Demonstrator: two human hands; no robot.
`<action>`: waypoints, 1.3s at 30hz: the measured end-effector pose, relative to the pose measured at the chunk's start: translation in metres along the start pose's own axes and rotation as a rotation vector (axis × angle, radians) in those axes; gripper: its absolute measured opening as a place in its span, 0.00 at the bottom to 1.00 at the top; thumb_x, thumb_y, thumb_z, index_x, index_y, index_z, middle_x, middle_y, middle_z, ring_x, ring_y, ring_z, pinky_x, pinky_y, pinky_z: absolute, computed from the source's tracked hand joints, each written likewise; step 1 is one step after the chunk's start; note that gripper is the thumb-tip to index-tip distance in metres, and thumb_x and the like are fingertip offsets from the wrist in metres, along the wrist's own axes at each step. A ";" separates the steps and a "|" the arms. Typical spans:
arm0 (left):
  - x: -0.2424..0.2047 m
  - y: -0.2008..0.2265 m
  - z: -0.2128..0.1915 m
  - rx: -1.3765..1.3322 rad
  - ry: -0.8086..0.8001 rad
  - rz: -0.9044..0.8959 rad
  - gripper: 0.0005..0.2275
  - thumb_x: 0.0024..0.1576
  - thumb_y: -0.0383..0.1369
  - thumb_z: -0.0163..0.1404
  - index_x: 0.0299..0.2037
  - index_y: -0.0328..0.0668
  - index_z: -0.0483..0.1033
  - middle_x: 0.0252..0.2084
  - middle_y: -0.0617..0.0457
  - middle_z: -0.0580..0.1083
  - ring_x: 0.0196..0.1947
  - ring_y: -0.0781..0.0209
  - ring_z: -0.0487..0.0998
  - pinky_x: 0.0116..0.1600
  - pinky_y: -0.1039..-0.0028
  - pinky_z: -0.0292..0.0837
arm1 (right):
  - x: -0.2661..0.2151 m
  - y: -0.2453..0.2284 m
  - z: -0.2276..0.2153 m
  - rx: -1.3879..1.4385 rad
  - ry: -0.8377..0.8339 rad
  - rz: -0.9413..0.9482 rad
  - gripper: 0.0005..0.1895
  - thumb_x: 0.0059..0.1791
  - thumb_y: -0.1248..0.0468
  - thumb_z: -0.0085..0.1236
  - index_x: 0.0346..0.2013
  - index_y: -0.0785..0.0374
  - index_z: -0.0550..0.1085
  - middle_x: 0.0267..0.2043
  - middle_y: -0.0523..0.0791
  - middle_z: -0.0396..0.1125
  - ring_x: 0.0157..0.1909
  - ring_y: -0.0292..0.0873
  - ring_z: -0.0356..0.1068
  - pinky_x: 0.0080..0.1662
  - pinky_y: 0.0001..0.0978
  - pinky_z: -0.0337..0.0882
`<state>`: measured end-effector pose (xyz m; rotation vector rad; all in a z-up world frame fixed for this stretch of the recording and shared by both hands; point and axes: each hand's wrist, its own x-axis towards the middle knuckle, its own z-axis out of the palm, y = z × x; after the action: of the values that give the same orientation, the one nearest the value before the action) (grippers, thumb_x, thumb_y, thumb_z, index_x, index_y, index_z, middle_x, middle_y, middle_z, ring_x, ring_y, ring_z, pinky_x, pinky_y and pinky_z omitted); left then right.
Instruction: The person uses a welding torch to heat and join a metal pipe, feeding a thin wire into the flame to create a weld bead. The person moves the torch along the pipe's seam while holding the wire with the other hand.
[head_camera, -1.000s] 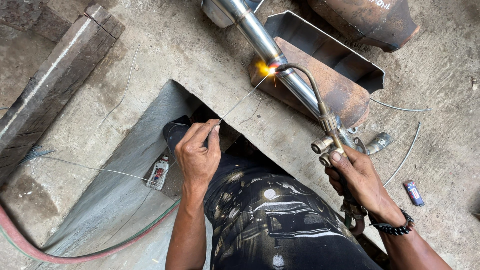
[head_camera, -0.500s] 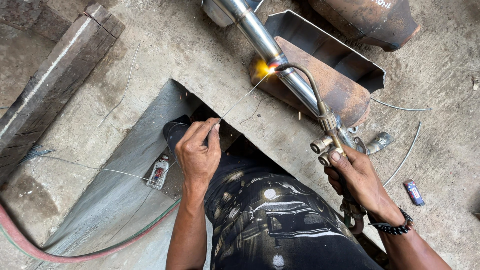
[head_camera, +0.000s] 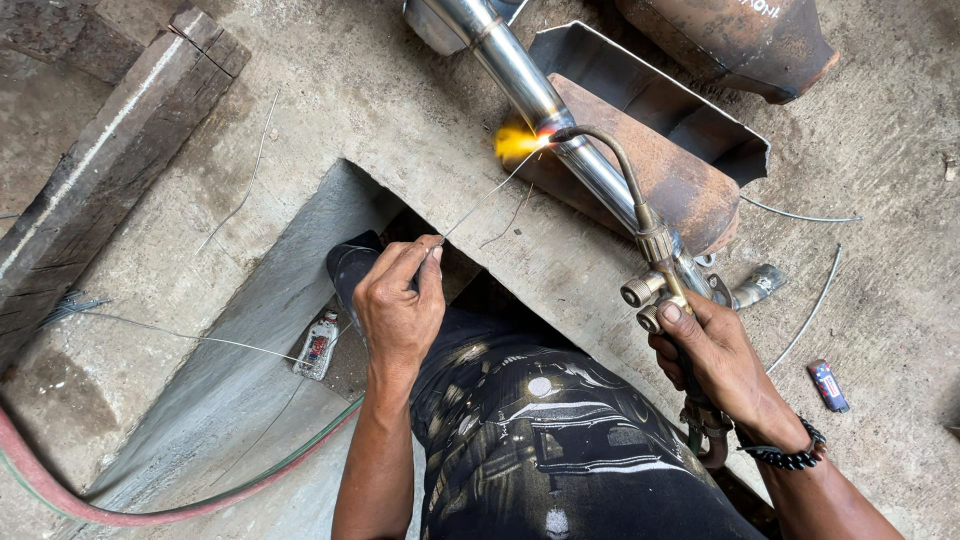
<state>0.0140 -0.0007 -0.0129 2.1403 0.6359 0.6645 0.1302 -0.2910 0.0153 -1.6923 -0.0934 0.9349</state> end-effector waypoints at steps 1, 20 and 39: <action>0.000 0.000 0.000 0.000 0.000 0.000 0.05 0.57 0.25 0.52 0.38 0.41 0.82 0.31 0.49 0.77 0.36 0.49 0.81 0.40 0.66 0.75 | 0.000 0.000 0.000 0.000 0.000 0.000 0.18 0.55 0.56 0.44 0.28 0.66 0.67 0.16 0.46 0.53 0.14 0.42 0.59 0.15 0.33 0.66; 0.024 -0.096 -0.094 0.434 0.128 -0.061 0.07 0.60 0.22 0.50 0.43 0.32 0.81 0.42 0.43 0.78 0.40 0.52 0.77 0.48 0.63 0.74 | -0.042 -0.054 -0.035 0.429 0.038 -0.268 0.25 0.50 0.47 0.59 0.38 0.68 0.65 0.28 0.46 0.56 0.24 0.36 0.55 0.22 0.22 0.59; 0.074 -0.150 -0.101 0.511 0.519 -0.136 0.11 0.51 0.22 0.53 0.43 0.36 0.83 0.41 0.47 0.78 0.43 0.49 0.76 0.49 0.61 0.66 | -0.033 0.003 -0.102 0.537 0.071 -0.286 0.33 0.51 0.31 0.56 0.37 0.58 0.63 0.23 0.41 0.48 0.16 0.35 0.50 0.21 0.27 0.53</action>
<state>-0.0281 0.1843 -0.0586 2.3556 1.3377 1.0847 0.1696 -0.3887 0.0347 -1.1743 -0.0304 0.6137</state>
